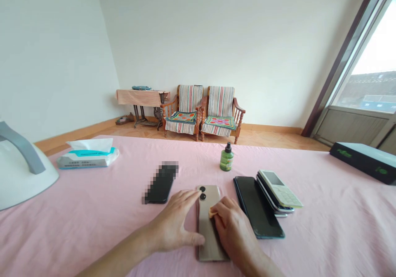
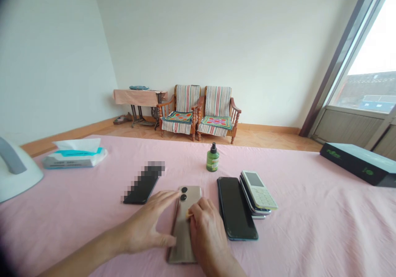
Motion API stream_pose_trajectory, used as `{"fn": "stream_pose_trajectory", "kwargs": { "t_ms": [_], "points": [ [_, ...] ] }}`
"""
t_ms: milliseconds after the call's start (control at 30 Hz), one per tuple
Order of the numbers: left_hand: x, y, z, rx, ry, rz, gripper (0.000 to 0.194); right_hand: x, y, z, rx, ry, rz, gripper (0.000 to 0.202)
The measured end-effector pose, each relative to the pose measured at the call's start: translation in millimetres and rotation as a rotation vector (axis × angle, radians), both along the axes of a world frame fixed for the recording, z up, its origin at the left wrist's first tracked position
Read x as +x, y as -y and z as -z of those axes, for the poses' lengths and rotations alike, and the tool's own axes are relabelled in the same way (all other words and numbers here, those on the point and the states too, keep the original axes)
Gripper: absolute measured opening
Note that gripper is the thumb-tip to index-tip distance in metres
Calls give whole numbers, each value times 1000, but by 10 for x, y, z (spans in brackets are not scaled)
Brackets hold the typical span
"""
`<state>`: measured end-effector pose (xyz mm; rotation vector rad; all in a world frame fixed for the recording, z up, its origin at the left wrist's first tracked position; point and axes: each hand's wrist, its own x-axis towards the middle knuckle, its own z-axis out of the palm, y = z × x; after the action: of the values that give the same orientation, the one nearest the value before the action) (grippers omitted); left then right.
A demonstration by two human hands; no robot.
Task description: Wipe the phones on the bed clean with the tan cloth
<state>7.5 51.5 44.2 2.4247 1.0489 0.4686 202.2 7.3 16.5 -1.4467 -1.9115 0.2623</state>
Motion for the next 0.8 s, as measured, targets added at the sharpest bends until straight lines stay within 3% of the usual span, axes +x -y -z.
{"fn": "stream_pose_trajectory", "kwargs": {
  "t_ms": [100, 200, 467, 800],
  "points": [
    [25, -138, 40, 9, -137, 40, 113, -59, 34, -1, -3, 145, 12, 27],
    [43, -227, 101, 22, -187, 49, 118, -77, -18, -4, 14, 201, 1, 27],
    [-5, -196, 152, 56, -170, 41, 114, -94, -486, -22, 58, 161, -25, 27],
    [-26, -181, 168, 54, -129, 32, 111, -101, -453, -38, 30, 136, -40, 29]
  ]
}}
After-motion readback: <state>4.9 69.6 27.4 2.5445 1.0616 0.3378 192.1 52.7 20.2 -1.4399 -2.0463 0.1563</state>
